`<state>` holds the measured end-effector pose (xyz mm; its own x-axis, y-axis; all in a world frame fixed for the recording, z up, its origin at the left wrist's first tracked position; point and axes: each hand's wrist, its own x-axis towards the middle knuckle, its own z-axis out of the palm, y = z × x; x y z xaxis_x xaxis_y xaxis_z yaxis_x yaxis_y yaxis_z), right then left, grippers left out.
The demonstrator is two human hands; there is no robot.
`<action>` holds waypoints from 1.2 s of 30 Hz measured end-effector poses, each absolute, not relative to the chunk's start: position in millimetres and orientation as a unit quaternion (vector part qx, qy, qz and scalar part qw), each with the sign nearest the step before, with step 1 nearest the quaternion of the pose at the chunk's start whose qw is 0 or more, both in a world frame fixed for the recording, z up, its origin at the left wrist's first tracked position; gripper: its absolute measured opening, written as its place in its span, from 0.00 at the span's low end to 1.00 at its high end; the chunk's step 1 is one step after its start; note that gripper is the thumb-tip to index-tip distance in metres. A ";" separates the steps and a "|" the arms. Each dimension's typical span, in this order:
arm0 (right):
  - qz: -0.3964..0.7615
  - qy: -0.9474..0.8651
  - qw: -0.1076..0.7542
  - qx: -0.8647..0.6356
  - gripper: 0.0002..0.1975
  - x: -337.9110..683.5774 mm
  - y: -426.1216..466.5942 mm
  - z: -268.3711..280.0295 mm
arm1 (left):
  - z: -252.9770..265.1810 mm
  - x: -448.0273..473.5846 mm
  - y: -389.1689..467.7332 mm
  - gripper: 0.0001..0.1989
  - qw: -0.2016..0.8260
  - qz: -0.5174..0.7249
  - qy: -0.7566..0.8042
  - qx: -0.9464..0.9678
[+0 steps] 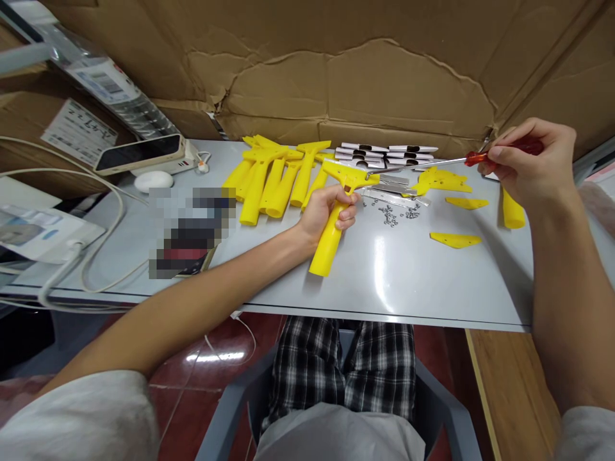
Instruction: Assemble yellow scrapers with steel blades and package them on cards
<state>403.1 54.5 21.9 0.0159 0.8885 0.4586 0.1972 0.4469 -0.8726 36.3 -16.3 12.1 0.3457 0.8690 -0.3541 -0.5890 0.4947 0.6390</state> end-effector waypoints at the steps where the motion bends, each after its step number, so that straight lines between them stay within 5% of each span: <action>1: 0.303 -0.633 0.572 -0.426 0.30 403.3 54.6 21.6 | 12.3 36.3 -16.3 0.09 0.794 0.460 0.341 0.203; 36: 0.327 -0.634 0.587 -0.384 0.29 392.0 48.9 26.6 | 12.8 36.6 -17.2 0.09 0.791 0.468 0.337 0.205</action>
<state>392.0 48.9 26.6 -0.0175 0.8703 0.4921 0.1019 0.4912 -0.8651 36.6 -17.2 12.8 0.3351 0.8783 -0.3411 -0.6021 0.4780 0.6395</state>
